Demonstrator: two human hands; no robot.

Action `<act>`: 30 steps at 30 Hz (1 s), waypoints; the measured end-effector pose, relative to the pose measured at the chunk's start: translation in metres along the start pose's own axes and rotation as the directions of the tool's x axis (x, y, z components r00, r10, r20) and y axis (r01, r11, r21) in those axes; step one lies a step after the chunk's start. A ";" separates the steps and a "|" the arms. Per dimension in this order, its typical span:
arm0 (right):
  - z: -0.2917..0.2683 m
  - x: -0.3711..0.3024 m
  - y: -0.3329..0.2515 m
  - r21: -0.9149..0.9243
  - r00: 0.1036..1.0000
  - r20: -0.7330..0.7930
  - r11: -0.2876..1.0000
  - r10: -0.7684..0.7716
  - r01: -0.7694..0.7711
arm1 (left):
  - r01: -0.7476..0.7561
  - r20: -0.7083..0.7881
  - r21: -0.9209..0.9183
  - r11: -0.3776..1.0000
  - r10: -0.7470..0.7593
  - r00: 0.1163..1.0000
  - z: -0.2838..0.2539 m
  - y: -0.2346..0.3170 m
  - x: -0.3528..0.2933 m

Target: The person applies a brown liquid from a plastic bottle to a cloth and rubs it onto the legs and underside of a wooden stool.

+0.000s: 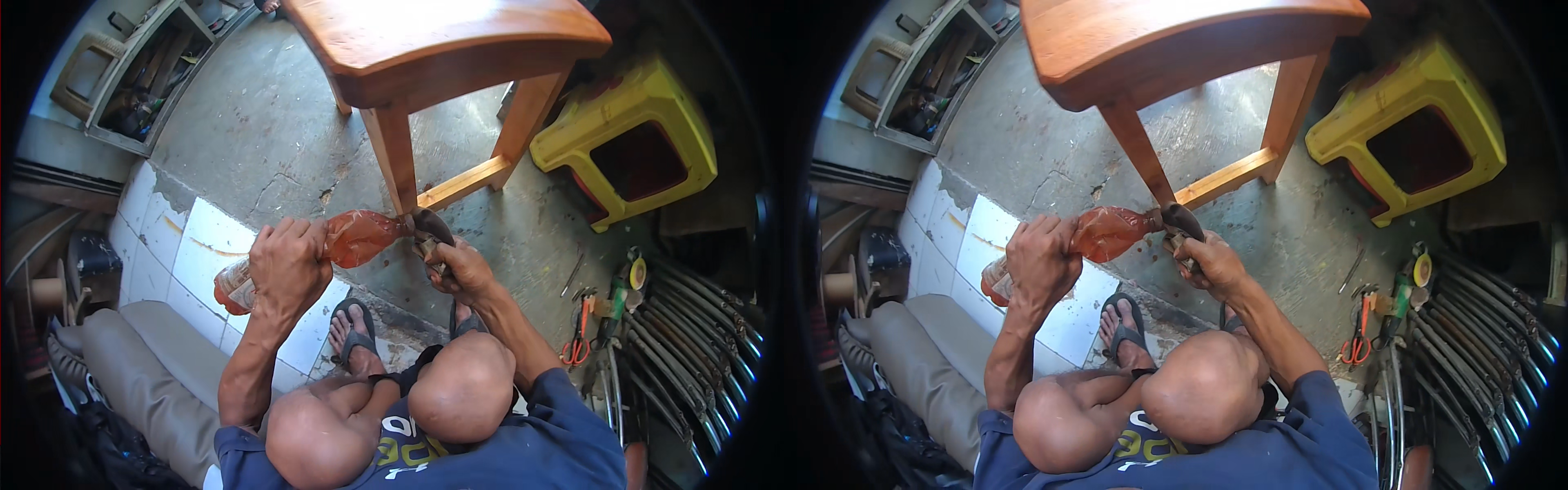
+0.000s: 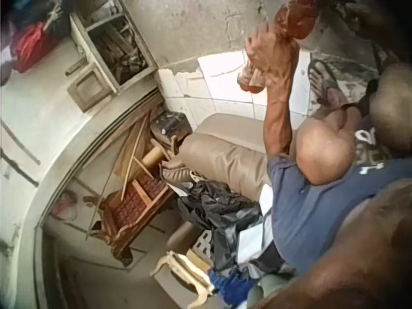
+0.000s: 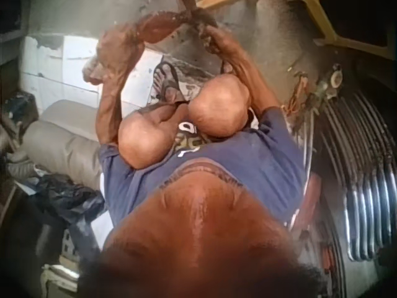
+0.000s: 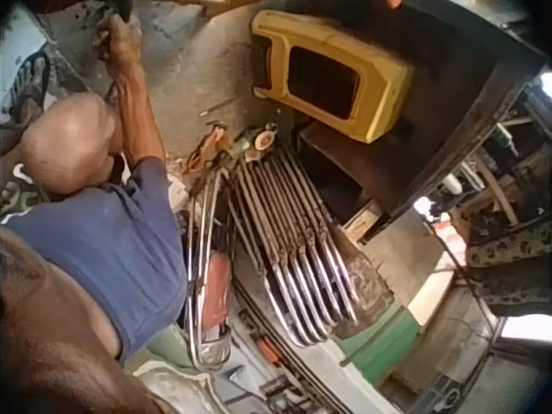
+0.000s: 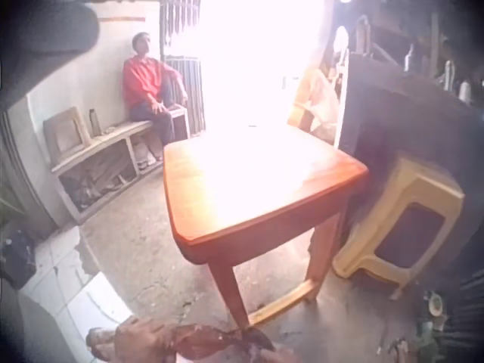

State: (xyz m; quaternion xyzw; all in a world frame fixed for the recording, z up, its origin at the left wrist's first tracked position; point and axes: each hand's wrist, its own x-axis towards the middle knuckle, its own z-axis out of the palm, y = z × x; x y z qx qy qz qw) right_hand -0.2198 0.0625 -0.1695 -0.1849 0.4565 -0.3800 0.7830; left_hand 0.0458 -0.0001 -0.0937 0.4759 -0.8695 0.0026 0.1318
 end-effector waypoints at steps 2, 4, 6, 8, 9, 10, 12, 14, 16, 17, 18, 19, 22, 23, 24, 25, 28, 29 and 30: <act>-0.005 -0.002 0.004 0.050 1.000 0.003 0.999 -0.003 0.003 | -0.017 0.047 0.047 0.999 0.014 0.999 -0.001 0.005 0.003; -0.009 -0.002 0.008 0.103 1.000 0.008 0.995 -0.007 0.006 | -0.029 0.071 0.064 0.998 0.025 0.997 -0.001 0.009 0.005; -0.009 -0.001 0.008 0.066 0.999 0.037 0.998 -0.018 0.015 | -0.045 0.094 0.089 0.995 0.037 0.995 -0.007 0.013 0.008; -0.010 0.000 0.010 0.097 0.998 0.055 0.995 -0.034 0.029 | -0.039 0.106 0.107 0.993 0.027 0.994 -0.008 0.019 0.011; -0.011 0.000 0.010 0.096 0.996 0.077 0.995 -0.048 0.040 | -0.063 0.118 0.113 0.992 0.049 0.992 -0.010 0.022 0.013; -0.013 0.000 0.011 0.120 0.996 0.071 0.992 -0.059 0.050 | -0.064 0.135 0.133 0.989 0.045 0.990 -0.012 0.025 0.016; -0.017 0.000 0.014 0.157 0.994 0.101 0.987 -0.035 0.019 | -0.081 0.162 0.161 0.984 0.054 0.985 -0.014 0.031 0.022; -0.021 0.005 0.020 0.213 0.992 0.114 0.977 -0.057 0.032 | -0.090 0.132 0.178 0.980 0.067 0.989 -0.018 0.037 0.027; -0.024 0.006 0.023 0.262 0.990 0.117 0.964 -0.081 0.048 | -0.112 0.150 0.203 0.973 0.083 0.985 -0.022 0.043 0.032; -0.023 0.006 0.024 0.246 0.990 0.120 0.969 -0.067 0.036 | -0.118 0.159 0.224 0.967 0.083 0.984 -0.025 0.045 0.035; -0.023 0.006 0.024 0.230 0.991 0.121 0.973 -0.053 0.024 | -0.133 0.167 0.228 0.965 0.096 0.981 -0.026 0.048 0.037; -0.023 0.006 0.025 0.245 0.991 0.119 0.969 -0.060 0.030 | -0.147 0.174 0.247 0.958 0.106 0.979 -0.028 0.050 0.039; -0.021 0.006 0.026 0.272 0.989 0.127 0.961 -0.081 0.044 | -0.181 0.190 0.282 0.942 0.130 0.973 -0.033 0.055 0.045; -0.022 0.006 0.026 0.268 0.987 0.133 0.962 -0.089 0.051 | -0.190 0.190 0.291 0.938 0.138 0.972 -0.035 0.057 0.046; -0.023 0.006 0.026 0.263 0.986 0.136 0.963 -0.097 0.059 | -0.202 0.198 0.293 0.935 0.147 0.969 -0.036 0.058 0.048; -0.025 0.005 0.025 0.276 0.986 0.133 0.959 -0.102 0.063 | -0.187 0.213 0.299 0.936 0.126 0.969 -0.037 0.059 0.050; -0.023 0.005 0.024 0.304 0.981 0.124 0.947 -0.146 0.102 | -0.173 0.232 0.312 0.934 0.102 0.967 -0.044 0.067 0.053; -0.022 0.007 0.026 0.289 0.983 0.126 0.953 -0.134 0.093 | -0.162 0.230 0.313 0.936 0.091 0.969 -0.047 0.070 0.054; -0.021 0.007 0.027 0.273 0.985 0.121 0.959 -0.119 0.083 | -0.174 0.238 0.313 0.934 0.101 0.966 -0.046 0.071 0.055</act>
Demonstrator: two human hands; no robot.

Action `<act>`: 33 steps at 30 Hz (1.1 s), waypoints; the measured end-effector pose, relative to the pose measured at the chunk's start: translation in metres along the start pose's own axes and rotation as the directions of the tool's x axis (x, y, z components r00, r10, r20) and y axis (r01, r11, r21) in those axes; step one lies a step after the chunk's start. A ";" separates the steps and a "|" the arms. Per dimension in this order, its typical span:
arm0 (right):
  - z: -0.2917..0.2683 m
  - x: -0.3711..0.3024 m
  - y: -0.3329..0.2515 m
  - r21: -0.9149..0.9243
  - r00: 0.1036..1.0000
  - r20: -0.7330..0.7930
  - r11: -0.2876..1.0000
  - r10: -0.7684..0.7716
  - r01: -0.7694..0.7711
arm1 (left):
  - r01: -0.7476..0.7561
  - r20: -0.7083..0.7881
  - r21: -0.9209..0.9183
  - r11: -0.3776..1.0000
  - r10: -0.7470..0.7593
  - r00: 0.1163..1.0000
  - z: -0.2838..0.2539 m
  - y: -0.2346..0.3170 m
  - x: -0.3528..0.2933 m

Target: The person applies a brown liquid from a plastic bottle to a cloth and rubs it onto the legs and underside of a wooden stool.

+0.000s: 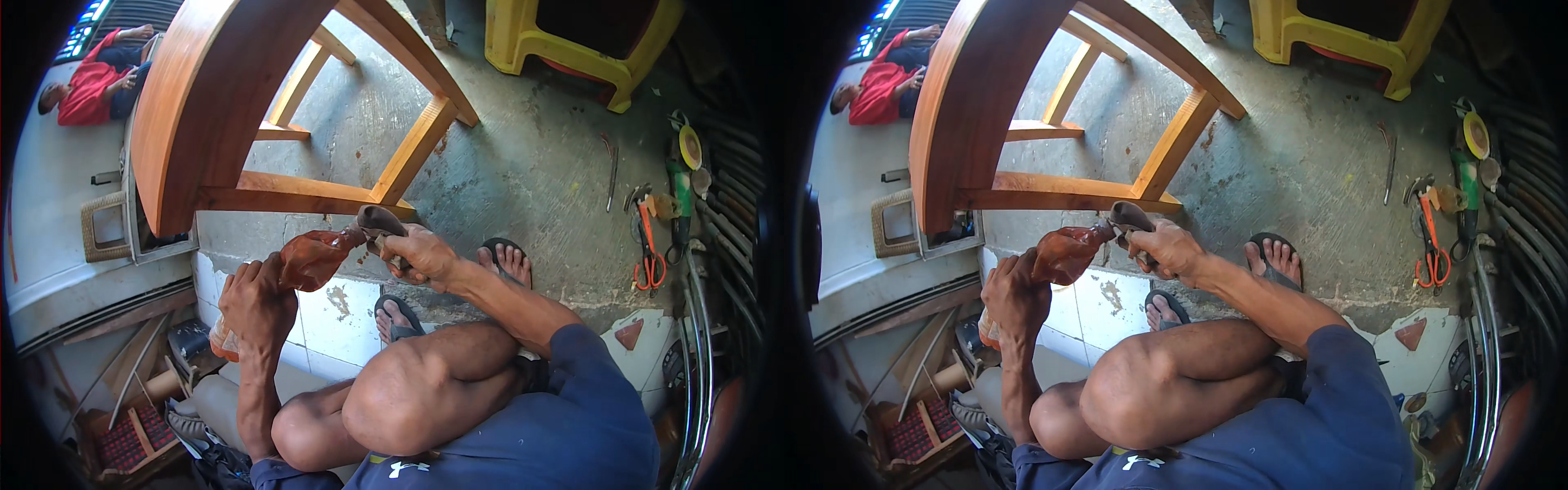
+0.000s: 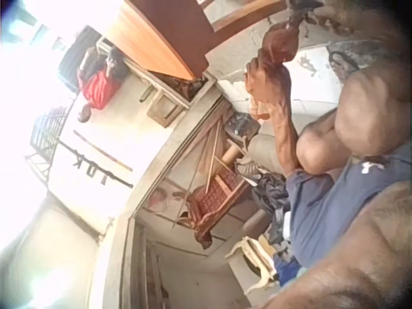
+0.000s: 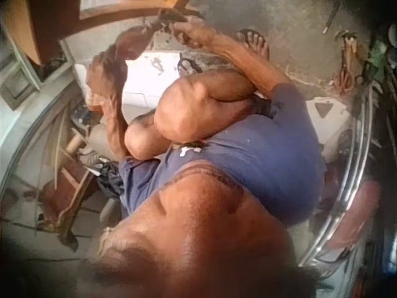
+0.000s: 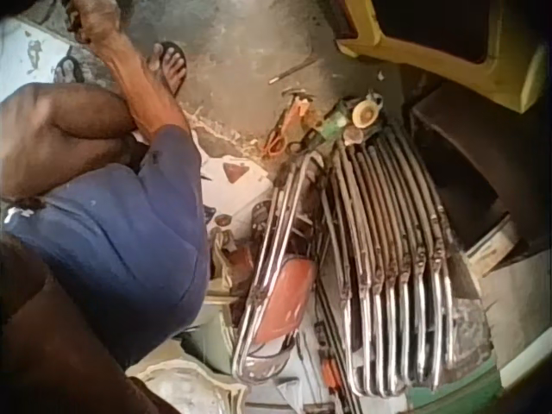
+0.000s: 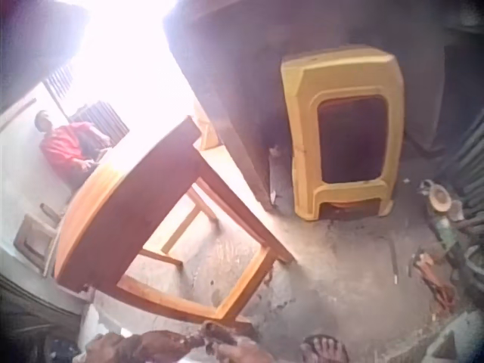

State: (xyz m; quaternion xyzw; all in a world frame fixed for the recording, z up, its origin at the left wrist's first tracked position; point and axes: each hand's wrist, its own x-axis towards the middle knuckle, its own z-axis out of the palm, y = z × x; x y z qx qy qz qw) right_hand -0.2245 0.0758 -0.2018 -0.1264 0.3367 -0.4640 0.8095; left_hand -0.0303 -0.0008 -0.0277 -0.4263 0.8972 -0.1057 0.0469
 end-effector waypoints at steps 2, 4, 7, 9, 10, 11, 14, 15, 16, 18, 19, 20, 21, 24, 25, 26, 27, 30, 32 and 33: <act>0.003 -0.003 0.000 -0.006 1.000 -0.018 1.000 -0.026 0.026 | -0.023 -0.013 0.032 0.999 0.023 1.000 0.000 0.000 0.002; 0.006 -0.006 -0.003 -0.014 0.998 -0.024 0.999 -0.050 0.050 | -0.033 0.019 0.076 0.997 0.031 0.999 -0.005 -0.001 0.003; 0.007 -0.010 -0.007 -0.021 0.999 -0.013 0.999 -0.050 0.050 | -0.056 0.065 0.136 0.989 0.047 0.997 -0.015 0.000 0.007; 0.006 -0.013 -0.010 -0.043 0.996 -0.019 0.995 -0.087 0.087 | -0.073 0.080 0.159 0.985 0.061 0.995 -0.020 0.003 0.010; 0.007 -0.013 -0.011 -0.040 0.996 -0.016 0.995 -0.093 0.092 | -0.081 0.077 0.166 0.983 0.068 0.995 -0.022 0.005 0.011; 0.009 -0.012 -0.010 -0.080 0.989 -0.046 0.988 -0.139 0.135 | -0.089 0.075 0.171 0.981 0.077 0.994 -0.024 0.007 0.013; 0.009 -0.013 -0.011 -0.123 0.980 -0.059 0.976 -0.190 0.182 | -0.097 0.066 0.179 0.979 0.086 0.994 -0.029 0.011 0.017; 0.009 -0.014 -0.011 -0.126 0.980 -0.046 0.975 -0.192 0.185 | -0.097 0.064 0.183 0.978 0.087 0.994 -0.029 0.010 0.018; 0.009 -0.015 -0.013 -0.125 0.980 -0.044 0.974 -0.195 0.189 | -0.092 0.073 0.197 0.976 0.079 0.994 -0.029 0.010 0.018; 0.007 -0.018 -0.015 -0.117 0.987 -0.053 0.983 -0.149 0.142 | -0.088 0.083 0.209 0.974 0.072 0.994 -0.029 0.011 0.020; 0.006 -0.019 -0.014 -0.116 0.987 -0.055 0.983 -0.149 0.142 | -0.092 0.082 0.199 0.976 0.077 0.994 -0.029 0.012 0.021; 0.005 -0.019 -0.013 -0.091 0.984 -0.044 0.982 -0.170 0.166 | -0.096 0.082 0.190 0.977 0.081 0.993 -0.028 0.014 0.022; 0.004 -0.020 -0.013 -0.067 0.981 -0.031 0.979 -0.193 0.191 | -0.095 0.081 0.191 0.977 0.081 0.993 -0.028 0.015 0.022; 0.004 -0.026 -0.016 -0.047 0.978 -0.013 0.977 -0.207 0.206 | -0.095 0.079 0.194 0.976 0.081 0.994 -0.030 0.017 0.024; 0.004 -0.027 -0.017 -0.047 0.978 -0.012 0.977 -0.209 0.208 | -0.095 0.093 0.196 0.976 0.078 0.993 -0.030 0.018 0.025; 0.004 -0.028 -0.018 -0.046 0.977 -0.028 0.977 -0.210 0.209 | -0.096 0.106 0.197 0.976 0.076 0.991 -0.031 0.018 0.025; 0.004 -0.029 -0.018 -0.044 0.977 -0.041 0.977 -0.210 0.209 | -0.095 0.105 0.199 0.975 0.075 0.992 -0.031 0.018 0.025; 0.004 -0.027 -0.018 -0.029 0.981 -0.034 0.982 -0.190 0.189 | -0.099 0.088 0.184 0.978 0.084 0.993 -0.032 0.019 0.025; 0.001 -0.021 -0.013 -0.013 0.983 -0.019 0.984 -0.180 0.180 | -0.094 0.092 0.181 0.979 0.079 0.993 -0.033 0.020 0.025; 0.002 -0.019 -0.012 0.006 0.986 -0.002 0.986 -0.168 0.168 | -0.092 0.091 0.182 0.979 0.076 0.993 -0.033 0.019 0.025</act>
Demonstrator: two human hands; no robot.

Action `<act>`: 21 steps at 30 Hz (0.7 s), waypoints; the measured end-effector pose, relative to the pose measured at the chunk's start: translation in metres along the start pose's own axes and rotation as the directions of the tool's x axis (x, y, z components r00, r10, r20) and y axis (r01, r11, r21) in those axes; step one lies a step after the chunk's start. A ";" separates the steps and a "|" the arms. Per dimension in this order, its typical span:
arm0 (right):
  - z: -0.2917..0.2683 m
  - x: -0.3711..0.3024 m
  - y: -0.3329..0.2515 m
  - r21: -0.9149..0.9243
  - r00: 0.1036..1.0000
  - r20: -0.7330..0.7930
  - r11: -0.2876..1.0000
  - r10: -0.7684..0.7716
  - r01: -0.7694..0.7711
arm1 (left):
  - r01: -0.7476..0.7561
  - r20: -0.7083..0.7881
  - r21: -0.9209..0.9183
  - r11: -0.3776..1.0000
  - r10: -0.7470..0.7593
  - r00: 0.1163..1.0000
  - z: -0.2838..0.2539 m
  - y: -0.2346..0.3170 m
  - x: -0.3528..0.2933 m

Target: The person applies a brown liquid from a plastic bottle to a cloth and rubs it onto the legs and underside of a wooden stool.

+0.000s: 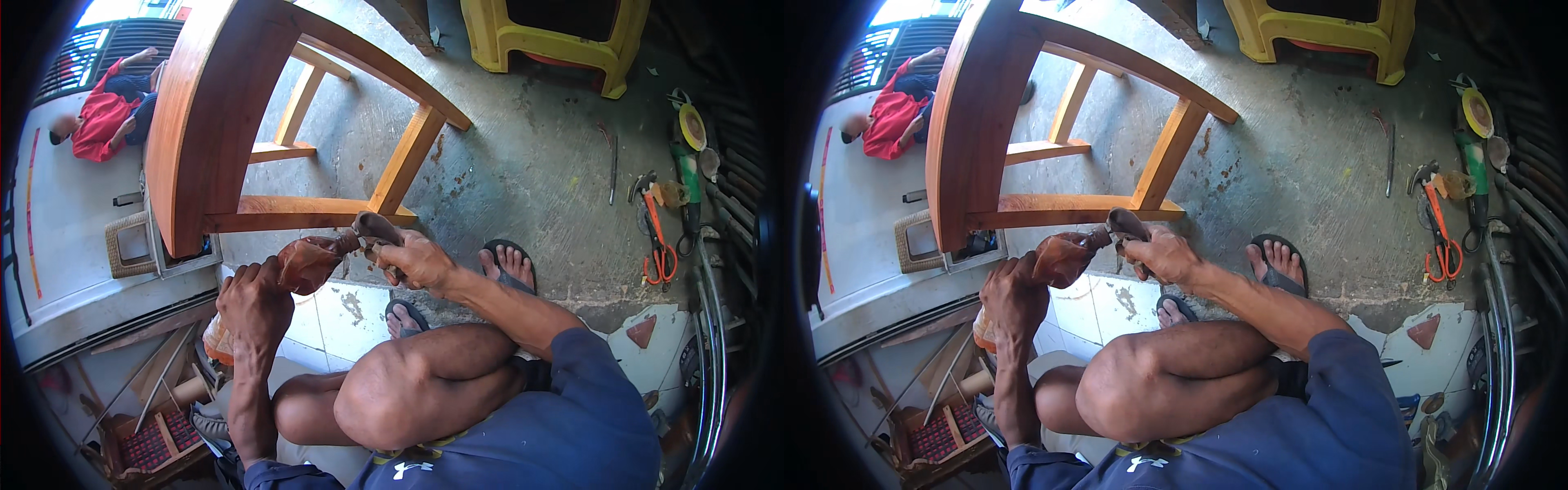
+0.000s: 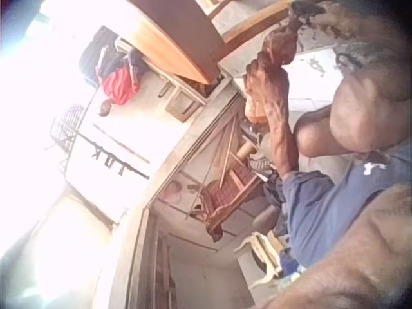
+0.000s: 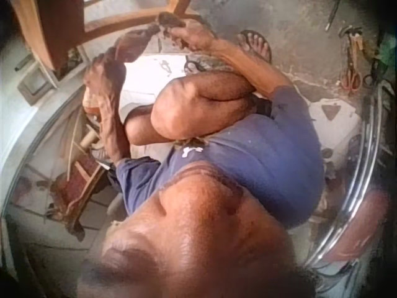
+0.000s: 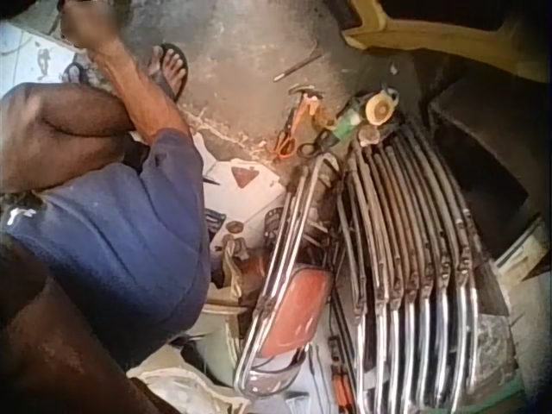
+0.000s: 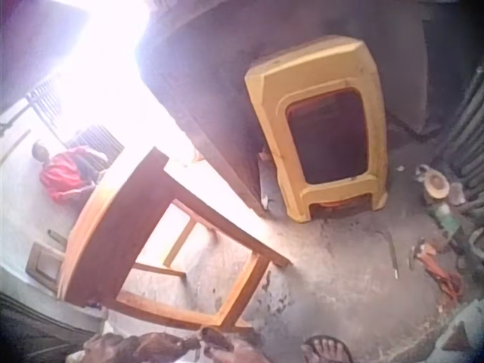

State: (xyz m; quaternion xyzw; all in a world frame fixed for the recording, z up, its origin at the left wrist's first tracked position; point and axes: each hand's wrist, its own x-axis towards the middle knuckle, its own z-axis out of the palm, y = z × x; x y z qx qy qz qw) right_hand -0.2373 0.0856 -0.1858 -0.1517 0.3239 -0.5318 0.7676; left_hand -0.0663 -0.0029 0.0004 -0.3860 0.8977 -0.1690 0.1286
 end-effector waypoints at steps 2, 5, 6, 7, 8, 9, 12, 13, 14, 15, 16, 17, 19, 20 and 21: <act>0.000 -0.001 -0.001 0.022 1.000 0.027 1.000 0.015 -0.016 | -0.005 -0.009 0.006 1.000 0.005 1.000 0.001 -0.002 -0.002; -0.004 0.000 0.001 0.053 0.998 0.045 0.997 0.044 -0.047 | -0.008 -0.017 0.002 1.000 0.008 1.000 0.004 -0.004 -0.002; -0.004 0.001 0.002 0.065 0.997 0.044 0.996 0.059 -0.062 | -0.005 -0.017 0.003 1.000 0.005 1.000 0.004 -0.004 -0.003; -0.004 0.001 0.002 0.064 0.997 0.046 0.996 0.059 -0.062 | -0.001 -0.015 0.005 1.000 0.001 1.000 0.004 -0.005 -0.004; -0.004 0.000 0.002 0.104 0.995 0.067 0.991 0.075 -0.082 | 0.002 -0.013 0.005 1.000 -0.002 1.000 0.004 -0.005 -0.004; -0.005 -0.001 0.000 0.139 0.993 0.083 0.985 0.088 -0.099 | 0.001 -0.018 0.000 1.000 -0.001 1.000 0.006 -0.004 -0.003; -0.016 -0.006 0.001 0.401 0.971 0.230 0.903 0.066 -0.156 | -0.018 -0.079 -0.033 0.999 0.015 0.997 0.014 0.000 -0.001; -0.020 -0.005 0.003 0.396 0.972 0.226 0.906 0.062 -0.150 | -0.008 -0.088 -0.076 0.997 0.001 0.996 0.020 0.001 -0.002; -0.025 -0.002 0.008 0.526 0.950 0.311 0.835 -0.012 -0.162 | 0.002 -0.095 -0.120 0.993 -0.013 0.995 0.027 0.002 -0.004; -0.025 0.001 0.010 0.639 0.916 0.389 0.744 -0.095 -0.194 | 0.033 -0.093 -0.189 0.981 -0.051 0.994 0.039 -0.001 -0.011; -0.026 -0.003 0.002 0.656 0.932 0.345 0.739 -0.109 -0.156 | 0.065 -0.048 -0.289 0.955 -0.082 0.995 0.051 -0.004 -0.015; -0.032 0.001 0.002 0.653 0.932 0.346 0.741 -0.106 -0.158 | 0.103 0.002 -0.382 0.919 -0.111 0.994 0.062 -0.007 -0.021; -0.059 0.009 -0.001 0.718 0.978 0.131 0.696 -0.162 0.019 | 0.168 0.059 -0.618 0.768 -0.168 0.984 0.083 -0.014 -0.031; -0.080 0.015 -0.002 0.732 0.987 0.015 0.674 -0.162 0.099 | 0.197 0.096 -0.721 0.665 -0.186 0.978 0.092 -0.015 -0.035; -0.103 0.023 -0.002 0.739 0.983 -0.099 0.650 -0.154 0.176 | 0.227 0.138 -0.806 0.547 -0.200 0.970 0.095 -0.013 -0.034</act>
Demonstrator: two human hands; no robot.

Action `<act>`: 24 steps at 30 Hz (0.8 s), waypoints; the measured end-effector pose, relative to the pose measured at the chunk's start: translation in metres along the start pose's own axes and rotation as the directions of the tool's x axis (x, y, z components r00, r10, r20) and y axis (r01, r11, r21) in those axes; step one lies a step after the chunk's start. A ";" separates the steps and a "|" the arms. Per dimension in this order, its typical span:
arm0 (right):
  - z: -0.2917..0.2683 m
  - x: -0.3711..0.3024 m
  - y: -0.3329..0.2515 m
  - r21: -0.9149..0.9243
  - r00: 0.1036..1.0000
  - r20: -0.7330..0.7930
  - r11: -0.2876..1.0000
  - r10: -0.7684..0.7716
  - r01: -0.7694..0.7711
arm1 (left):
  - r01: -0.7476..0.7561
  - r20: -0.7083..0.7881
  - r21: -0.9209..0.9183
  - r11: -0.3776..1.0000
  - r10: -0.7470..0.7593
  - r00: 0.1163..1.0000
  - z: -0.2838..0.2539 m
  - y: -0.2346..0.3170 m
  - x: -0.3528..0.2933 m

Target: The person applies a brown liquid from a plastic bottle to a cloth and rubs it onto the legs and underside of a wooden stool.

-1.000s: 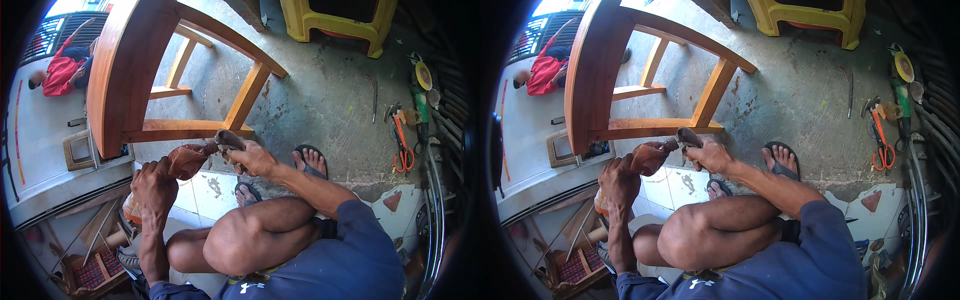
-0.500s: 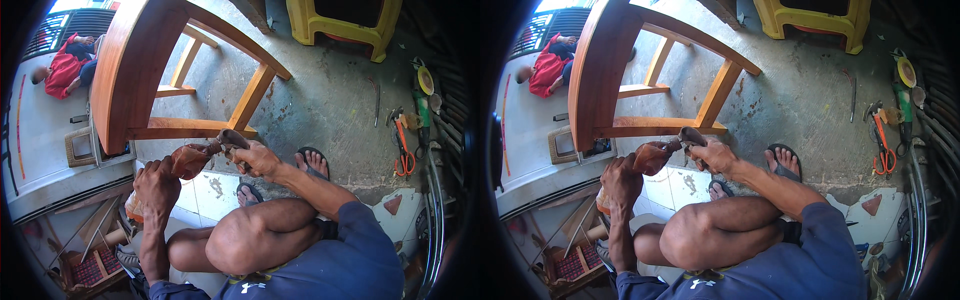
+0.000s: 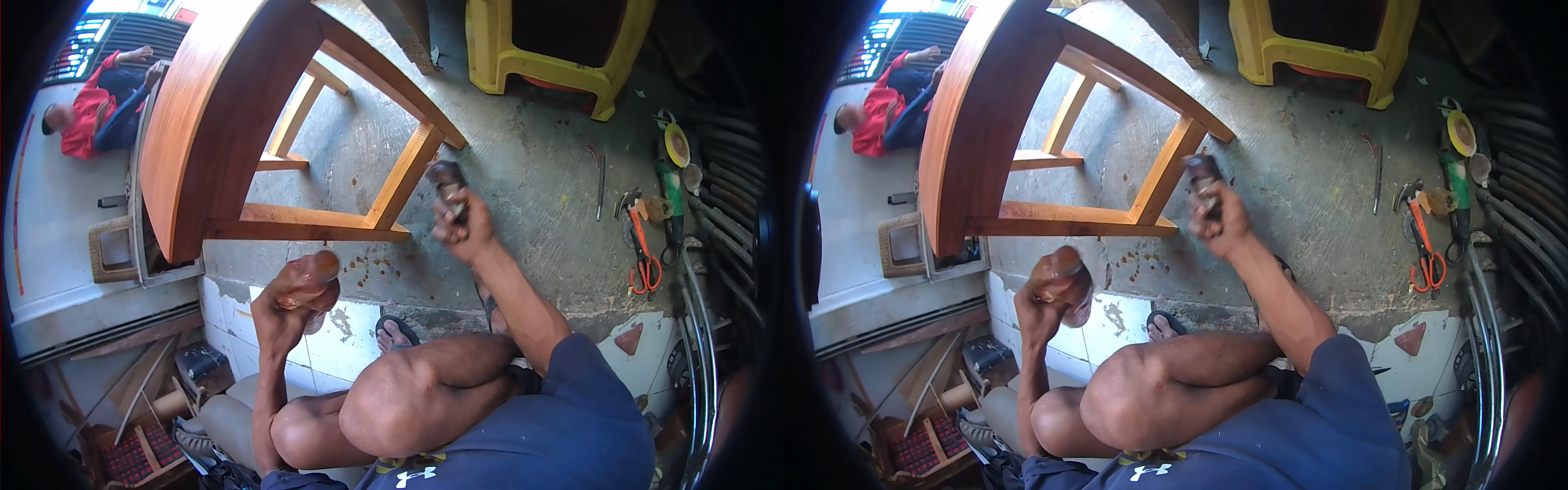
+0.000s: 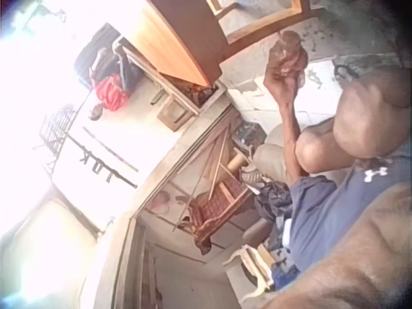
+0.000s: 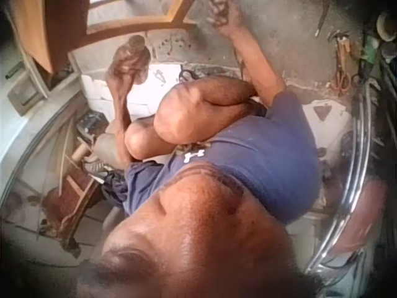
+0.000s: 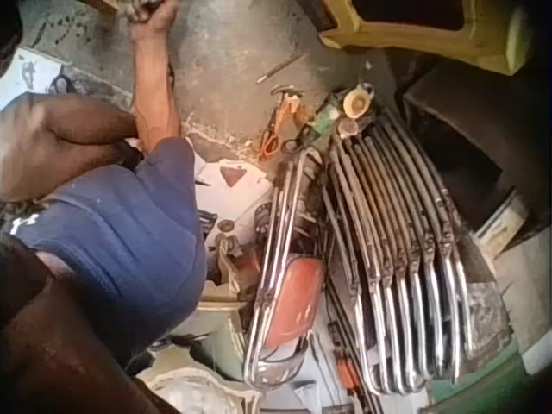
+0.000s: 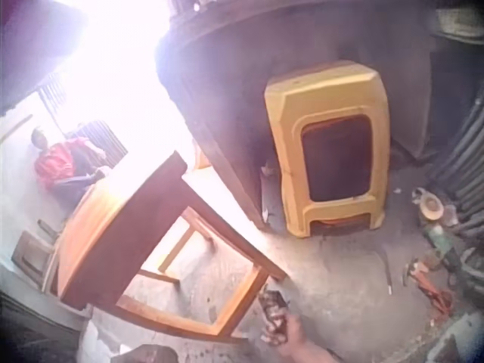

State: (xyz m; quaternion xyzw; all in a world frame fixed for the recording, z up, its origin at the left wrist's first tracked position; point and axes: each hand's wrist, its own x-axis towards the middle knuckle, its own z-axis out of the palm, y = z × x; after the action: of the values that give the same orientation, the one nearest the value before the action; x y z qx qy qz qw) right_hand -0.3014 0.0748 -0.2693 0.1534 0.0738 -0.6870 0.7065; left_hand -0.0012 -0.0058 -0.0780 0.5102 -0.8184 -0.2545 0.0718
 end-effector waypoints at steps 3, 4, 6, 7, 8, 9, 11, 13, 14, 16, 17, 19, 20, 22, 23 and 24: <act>-0.037 0.032 -0.027 -0.034 0.973 -0.180 0.990 -0.143 0.139 | 0.185 0.052 -0.280 0.942 -0.178 0.983 -0.010 0.030 0.006; -0.042 0.046 -0.028 -0.039 0.974 -0.177 0.990 -0.143 0.138 | 0.183 0.048 -0.284 0.941 -0.177 0.983 -0.012 0.025 0.005; -0.053 0.078 -0.026 -0.020 0.981 -0.137 0.991 -0.134 0.133 | 0.214 0.025 -0.332 0.919 -0.218 0.976 -0.017 0.004 -0.004; -0.053 0.092 -0.029 0.017 0.987 -0.088 0.991 -0.132 0.134 | 0.224 0.052 -0.356 0.907 -0.220 0.974 -0.016 -0.003 -0.004; -0.053 0.104 -0.036 0.016 0.986 -0.091 0.990 -0.137 0.139 | 0.223 0.056 -0.358 0.907 -0.217 0.975 -0.013 -0.007 -0.008; -0.053 0.118 -0.041 0.060 0.986 -0.040 0.985 -0.161 0.163 | 0.191 0.086 -0.327 0.926 -0.172 0.981 -0.012 -0.001 -0.009; -0.053 0.128 -0.048 0.135 0.984 -0.024 0.975 -0.175 0.176 | 0.185 0.166 -0.296 0.937 -0.140 0.976 -0.008 0.022 -0.007; -0.050 0.127 -0.048 0.128 0.986 0.005 0.978 -0.167 0.165 | 0.193 0.214 -0.279 0.941 -0.135 0.967 -0.010 0.013 -0.012; -0.049 0.126 -0.048 0.114 0.986 0.037 0.981 -0.160 0.155 | 0.198 0.257 -0.268 0.943 -0.128 0.958 -0.010 0.010 -0.013; -0.059 0.115 -0.054 0.069 0.985 0.083 0.987 -0.152 0.147 | 0.210 0.265 -0.248 0.946 -0.142 0.954 -0.008 0.008 -0.011; -0.064 0.108 -0.058 0.018 0.980 0.135 0.990 -0.143 0.142 | 0.203 0.283 -0.179 0.963 -0.147 0.948 -0.008 0.006 -0.009; -0.058 0.077 -0.039 0.056 0.971 0.048 0.971 -0.234 0.231 | 0.215 0.290 -0.088 0.973 -0.182 0.940 -0.014 0.008 -0.012; -0.052 0.063 -0.035 0.062 0.939 -0.030 0.937 -0.343 0.344 | 0.203 0.256 -0.103 0.974 -0.171 0.951 -0.016 0.013 -0.010; -0.055 0.057 -0.025 0.002 0.967 -0.100 0.971 -0.236 0.237 | 0.184 0.231 -0.125 0.975 -0.152 0.961 -0.015 0.020 -0.006; -0.059 0.057 -0.023 -0.047 0.973 -0.182 0.990 -0.142 0.136 | 0.217 0.226 -0.181 0.959 -0.174 0.959 -0.014 0.020 -0.002; -0.062 0.062 -0.024 -0.051 0.969 -0.187 0.987 -0.162 0.156 | 0.250 0.223 -0.236 0.939 -0.198 0.954 -0.013 0.021 0.003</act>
State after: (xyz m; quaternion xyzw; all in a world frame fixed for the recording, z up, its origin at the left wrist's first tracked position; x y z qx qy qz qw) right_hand -0.3162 0.0352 -0.3504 0.1994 0.1656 -0.7220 0.6415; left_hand -0.0151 -0.0056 -0.0571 0.5589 -0.7170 -0.4156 0.0280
